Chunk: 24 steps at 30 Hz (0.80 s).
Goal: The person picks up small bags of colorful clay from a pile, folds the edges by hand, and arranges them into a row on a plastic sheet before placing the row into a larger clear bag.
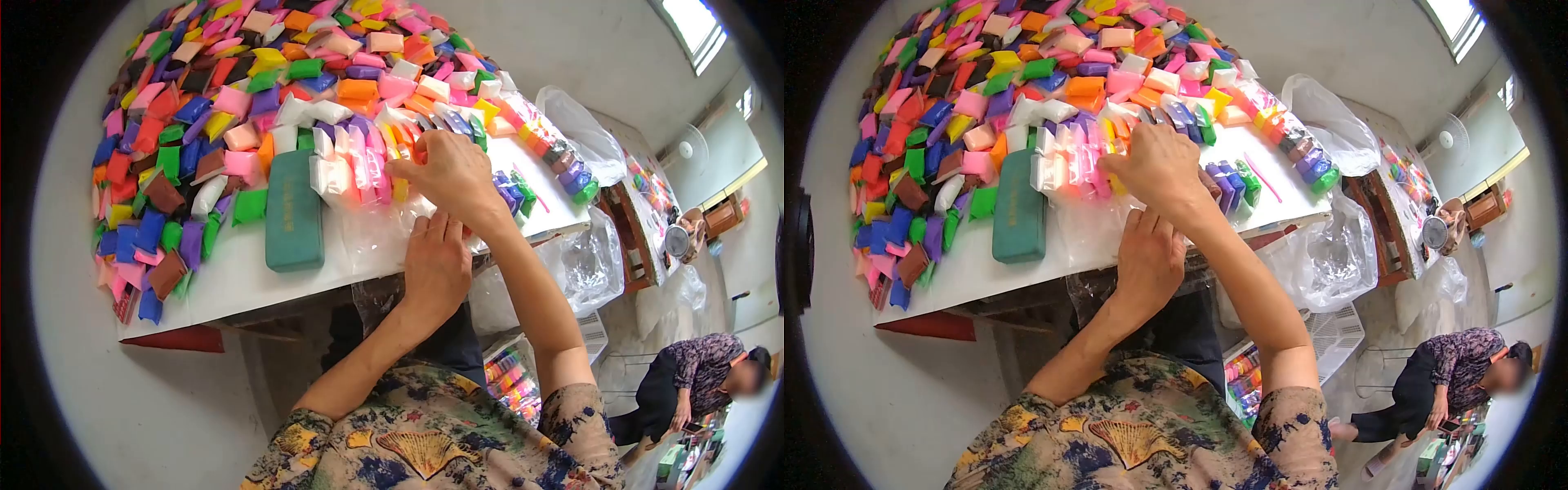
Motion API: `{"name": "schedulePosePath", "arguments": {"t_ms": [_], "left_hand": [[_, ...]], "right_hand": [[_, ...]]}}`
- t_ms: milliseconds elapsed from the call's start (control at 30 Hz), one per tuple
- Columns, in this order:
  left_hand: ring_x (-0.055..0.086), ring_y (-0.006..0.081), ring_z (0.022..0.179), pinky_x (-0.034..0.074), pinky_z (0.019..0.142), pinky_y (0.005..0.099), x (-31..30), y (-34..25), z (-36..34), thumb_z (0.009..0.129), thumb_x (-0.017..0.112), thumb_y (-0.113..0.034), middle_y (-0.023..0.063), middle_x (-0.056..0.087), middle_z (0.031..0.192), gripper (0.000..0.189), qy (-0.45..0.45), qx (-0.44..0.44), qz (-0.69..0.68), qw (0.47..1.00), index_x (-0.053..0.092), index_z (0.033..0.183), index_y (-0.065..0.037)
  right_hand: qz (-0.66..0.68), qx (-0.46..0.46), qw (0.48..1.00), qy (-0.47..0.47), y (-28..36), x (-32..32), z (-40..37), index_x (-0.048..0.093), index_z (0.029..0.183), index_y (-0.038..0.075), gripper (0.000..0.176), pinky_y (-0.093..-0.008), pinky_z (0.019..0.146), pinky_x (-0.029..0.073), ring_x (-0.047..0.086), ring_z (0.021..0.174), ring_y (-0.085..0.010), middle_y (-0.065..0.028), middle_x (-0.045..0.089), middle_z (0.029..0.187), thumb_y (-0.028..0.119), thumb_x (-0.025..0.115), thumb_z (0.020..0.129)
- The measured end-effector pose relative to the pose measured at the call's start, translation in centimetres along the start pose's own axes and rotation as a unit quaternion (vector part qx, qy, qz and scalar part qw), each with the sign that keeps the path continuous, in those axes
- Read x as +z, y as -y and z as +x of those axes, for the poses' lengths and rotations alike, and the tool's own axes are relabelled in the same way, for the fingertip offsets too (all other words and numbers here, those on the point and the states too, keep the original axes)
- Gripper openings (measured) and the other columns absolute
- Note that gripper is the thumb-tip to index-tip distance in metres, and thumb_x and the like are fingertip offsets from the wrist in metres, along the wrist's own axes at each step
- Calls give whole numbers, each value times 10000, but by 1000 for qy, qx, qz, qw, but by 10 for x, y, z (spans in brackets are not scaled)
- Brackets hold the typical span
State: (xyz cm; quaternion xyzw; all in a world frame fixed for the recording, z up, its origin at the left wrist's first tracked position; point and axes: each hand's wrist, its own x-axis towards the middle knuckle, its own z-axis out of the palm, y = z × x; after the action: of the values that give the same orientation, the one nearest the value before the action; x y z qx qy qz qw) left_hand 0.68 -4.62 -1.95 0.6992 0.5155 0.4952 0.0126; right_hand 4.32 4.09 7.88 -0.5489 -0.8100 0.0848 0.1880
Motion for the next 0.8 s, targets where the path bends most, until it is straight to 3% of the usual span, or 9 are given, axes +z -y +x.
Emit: {"name": "schedulePosePath", "arguments": {"t_ms": [333, 633, 733, 800], "left_hand": [[515, 349, 865, 439, 787, 441, 2, 4, -2, 777, 591, 12, 182, 571, 965, 221, -6, 27, 5, 1000, 610, 993, 50], [529, 363, 928, 443, 859, 443, 1, 5, 0, 782, 602, -6, 195, 585, 1022, 245, -36, 55, -3, 998, 614, 1021, 43], [539, 369, 974, 452, 887, 436, -5, 2, 0, 778, 612, -9, 209, 592, 1083, 290, 25, 17, 28, 999, 611, 1061, 53], [520, 416, 1081, 432, 955, 462, -11, -3, 1, 791, 570, 17, 241, 586, 1163, 348, 83, -58, -6, 995, 595, 1135, 61]], "right_hand": [[-118, -29, 992, 19, 9, 5, 0, 730, 768, 7, 388, -436, 688, 535, 693, 708, -335, -187, 687, 714, 389, 675, 733], [-95, -2, 995, -30, 12, 7, -4, 729, 816, -11, 383, -427, 706, 544, 703, 736, -337, -194, 691, 739, 356, 690, 717], [-73, 2, 993, -92, 12, -4, -11, 711, 871, -27, 407, -433, 688, 537, 691, 713, -347, -199, 685, 743, 347, 697, 711], [-11, -10, 984, -179, 9, -24, -25, 702, 837, -22, 338, -410, 654, 536, 693, 689, -321, -197, 693, 771, 297, 693, 727]]}}
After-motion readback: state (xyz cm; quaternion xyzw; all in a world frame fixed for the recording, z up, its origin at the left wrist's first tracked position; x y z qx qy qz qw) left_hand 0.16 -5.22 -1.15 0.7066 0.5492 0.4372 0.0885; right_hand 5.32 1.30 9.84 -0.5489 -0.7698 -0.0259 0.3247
